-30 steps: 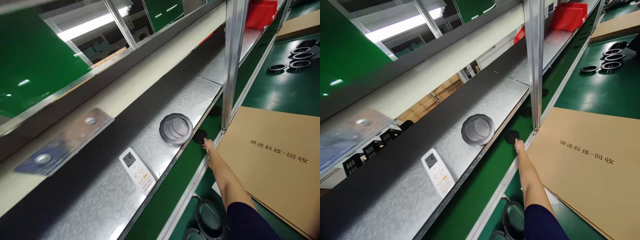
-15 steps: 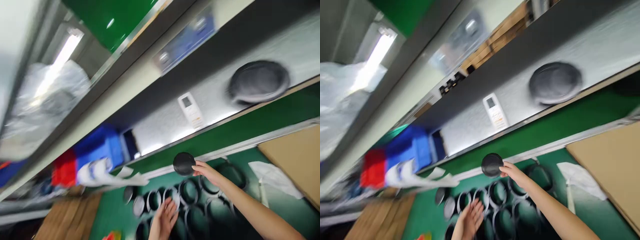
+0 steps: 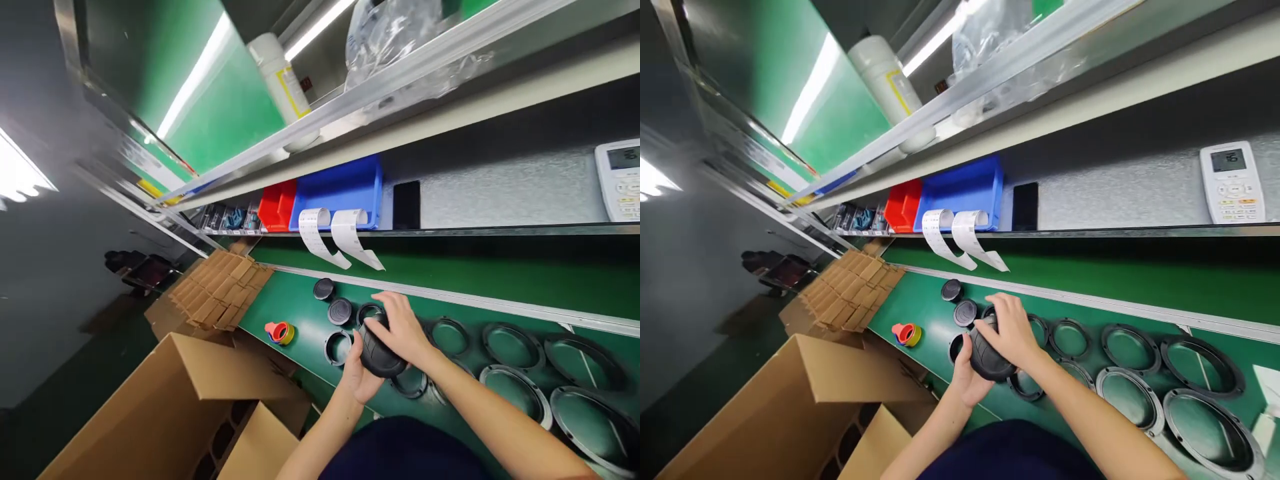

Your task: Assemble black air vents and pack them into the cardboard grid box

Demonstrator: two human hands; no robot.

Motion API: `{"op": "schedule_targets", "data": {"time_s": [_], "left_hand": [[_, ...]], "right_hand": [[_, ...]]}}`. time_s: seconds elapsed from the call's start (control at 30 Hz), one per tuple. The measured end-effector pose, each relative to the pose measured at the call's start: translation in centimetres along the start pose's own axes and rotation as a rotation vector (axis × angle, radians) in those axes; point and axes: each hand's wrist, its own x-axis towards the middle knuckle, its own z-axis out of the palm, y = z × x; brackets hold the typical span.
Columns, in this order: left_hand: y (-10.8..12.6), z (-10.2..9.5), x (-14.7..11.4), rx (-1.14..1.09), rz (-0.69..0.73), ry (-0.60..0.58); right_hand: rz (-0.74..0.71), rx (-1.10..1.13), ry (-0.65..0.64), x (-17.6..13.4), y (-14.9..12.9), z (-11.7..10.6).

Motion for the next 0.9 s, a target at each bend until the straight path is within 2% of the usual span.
{"op": "schedule_targets", "data": {"time_s": [0.07, 0.1, 0.17, 0.23, 0.3, 0.4, 0.47, 0.5, 0.6, 0.7, 0.77, 0.83, 0.9], "left_hand": [[0.9, -1.1, -1.1, -0.06, 0.039, 0.018], [1.5, -1.8, -1.7, -0.1, 0.065, 0.036], [2.7, -3.3, -2.7, -0.174, 0.135, 0.063], [3.8, -4.9, -3.5, -0.211, 0.244, 0.076], [4.6, -6.2, -4.1, -0.209, 0.357, 0.087], [5.8, -7.5, -4.8, -0.176, 0.426, 0.083], [6.9, -8.0, -5.5, -0.193, 0.397, 0.055], [7.5, -8.3, -5.9, -0.211, 0.364, 0.042], [9.0, -9.2, -6.8, -0.215, 0.186, 0.028], [9.0, -10.3, -6.9, -0.16, -0.048, 0.035], [8.3, -10.8, -6.6, -0.161, -0.144, 0.018], [7.5, -10.9, -6.3, -0.195, -0.127, 0.0], [7.1, -10.8, -6.0, -0.228, -0.027, -0.01]], "right_hand": [[-0.031, -0.058, -0.047, 1.1, -0.6, 2.0], [0.016, -0.082, -0.029, 1.4, -0.3, 2.8], [0.192, -0.081, 0.057, 1.3, 0.5, 4.0], [0.375, 0.022, 0.057, 0.4, 0.6, 5.2], [0.516, 0.242, -0.106, -1.1, -0.5, 6.9], [0.607, 0.634, -0.373, -2.8, -3.7, 9.7], [0.585, 0.769, -0.415, -2.7, -5.4, 10.7], [0.55, 0.769, -0.419, -2.2, -5.9, 10.7], [0.36, 0.578, -0.551, -0.1, -6.3, 9.1], [0.198, 0.335, -0.735, 1.0, -6.4, 7.7], [0.188, 0.262, -0.687, 0.6, -6.9, 7.7], [0.194, 0.197, -0.462, -0.5, -7.4, 8.1], [0.156, 0.082, -0.204, -2.1, -7.7, 8.6]]}}
